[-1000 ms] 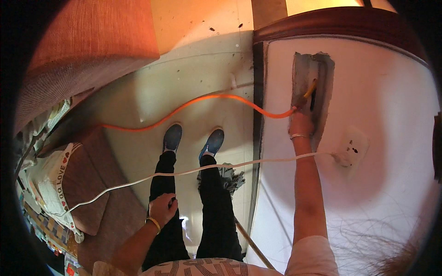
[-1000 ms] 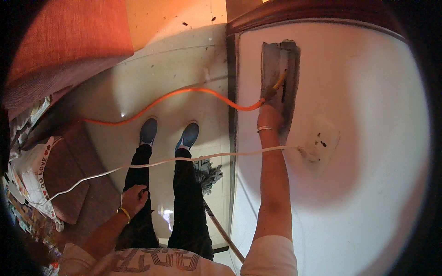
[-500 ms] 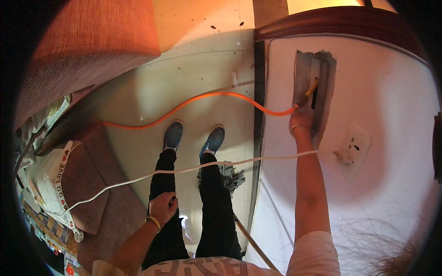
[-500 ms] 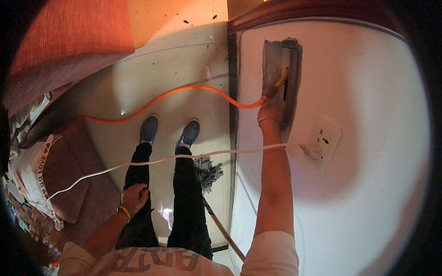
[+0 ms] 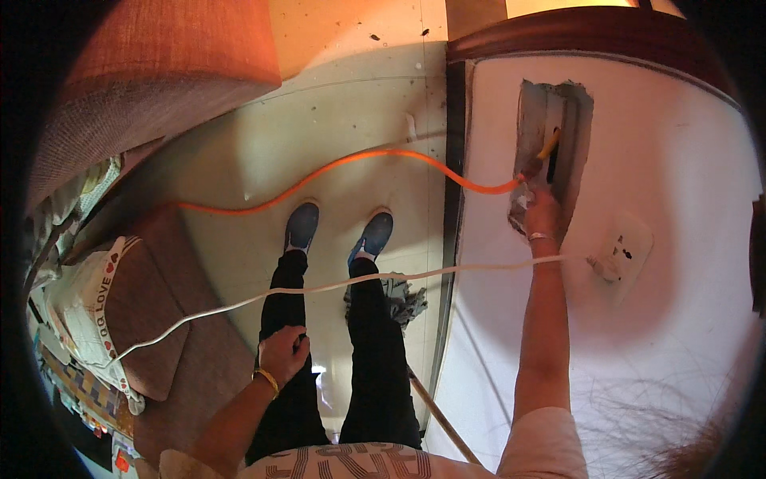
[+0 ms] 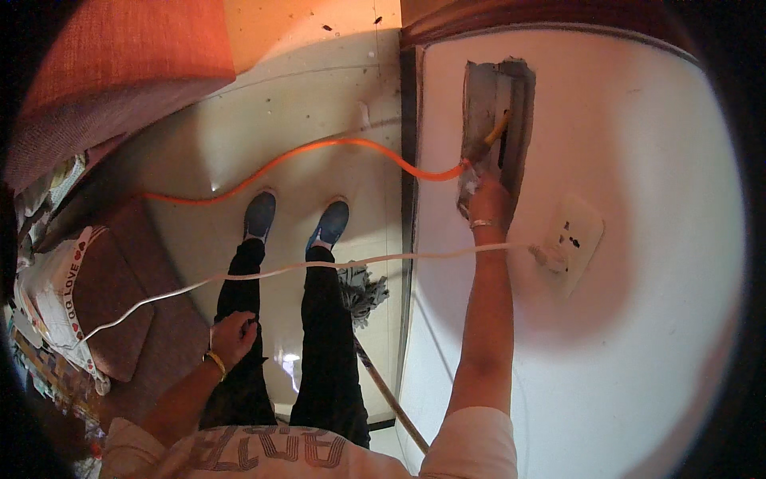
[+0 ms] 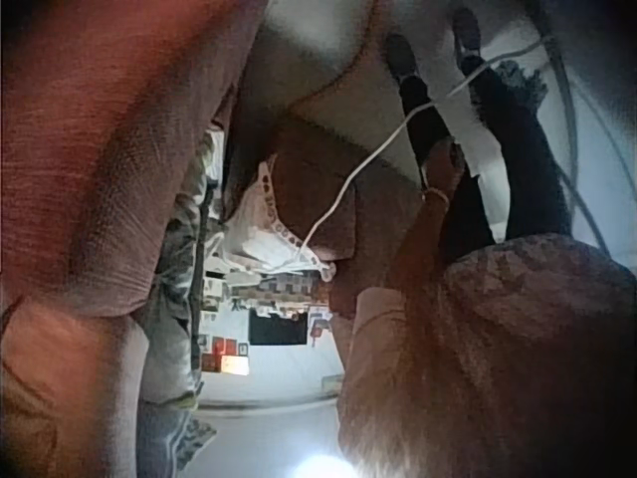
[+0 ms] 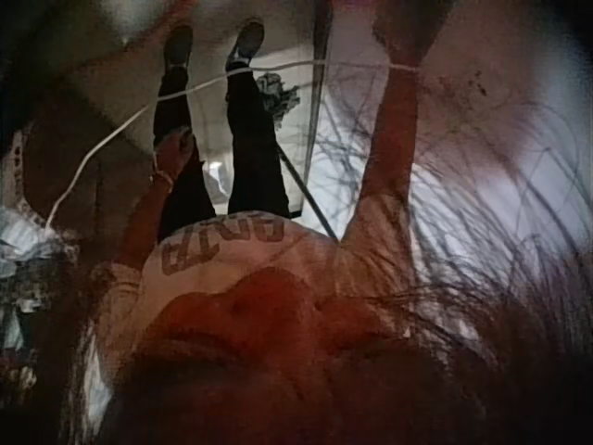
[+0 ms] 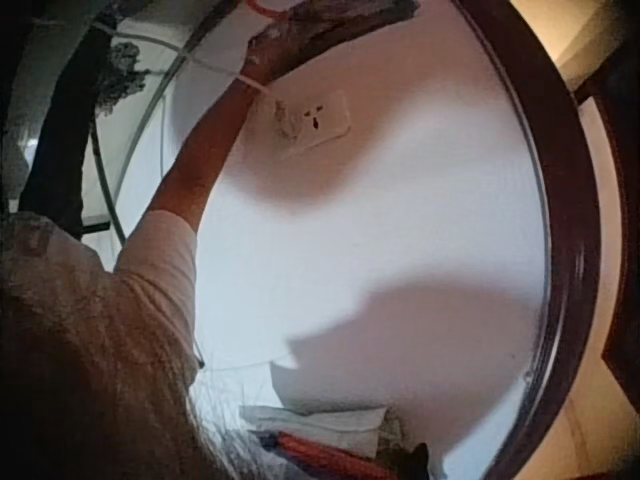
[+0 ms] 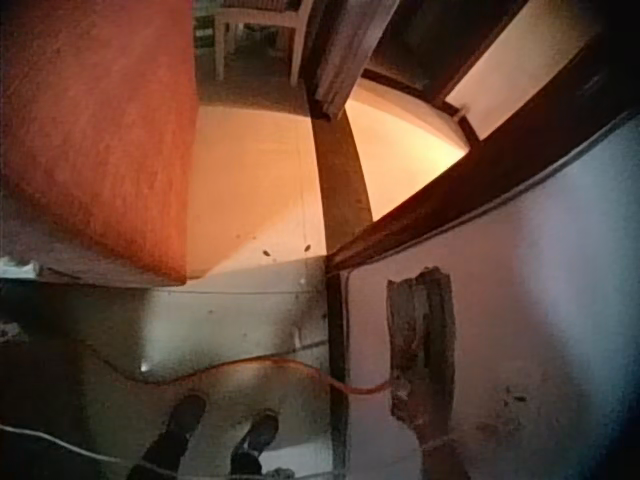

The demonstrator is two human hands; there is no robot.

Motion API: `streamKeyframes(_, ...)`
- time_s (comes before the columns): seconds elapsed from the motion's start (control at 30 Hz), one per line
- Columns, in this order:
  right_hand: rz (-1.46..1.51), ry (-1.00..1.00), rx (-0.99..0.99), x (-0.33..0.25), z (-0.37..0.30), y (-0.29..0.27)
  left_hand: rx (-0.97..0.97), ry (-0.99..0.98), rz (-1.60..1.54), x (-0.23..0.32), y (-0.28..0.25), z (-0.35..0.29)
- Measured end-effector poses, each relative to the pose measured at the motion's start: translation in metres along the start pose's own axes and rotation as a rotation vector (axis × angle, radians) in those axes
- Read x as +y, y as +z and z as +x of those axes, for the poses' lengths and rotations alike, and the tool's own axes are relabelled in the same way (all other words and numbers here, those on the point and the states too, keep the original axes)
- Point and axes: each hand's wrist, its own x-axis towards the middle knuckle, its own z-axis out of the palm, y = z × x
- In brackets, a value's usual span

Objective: The person uses a scraper to remove material from a rectangular hole in a wall, revealing an orange cable inside. They repeatedly scrape the edges and interior of the hole to clear debris.

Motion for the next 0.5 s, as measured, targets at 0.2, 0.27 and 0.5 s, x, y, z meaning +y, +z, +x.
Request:
streamKeyframes(0.2, -0.395, 0.097, -0.191, -0.003, 0.013, 0.016, 0.057, 0.099, 0.023, 0.0, 0.002, 0.002)
streamKeyframes(0.27, -0.386, 0.098, -0.132, -0.008, 0.001, 0.02, 0.047, 0.081, 0.001, -0.002, 0.002, -0.001)
streamKeyframes(0.5, -0.38, 0.089, -0.207, -0.015, 0.023, 0.024, 0.022, 0.024, 0.0, 0.0, 0.001, 0.001)
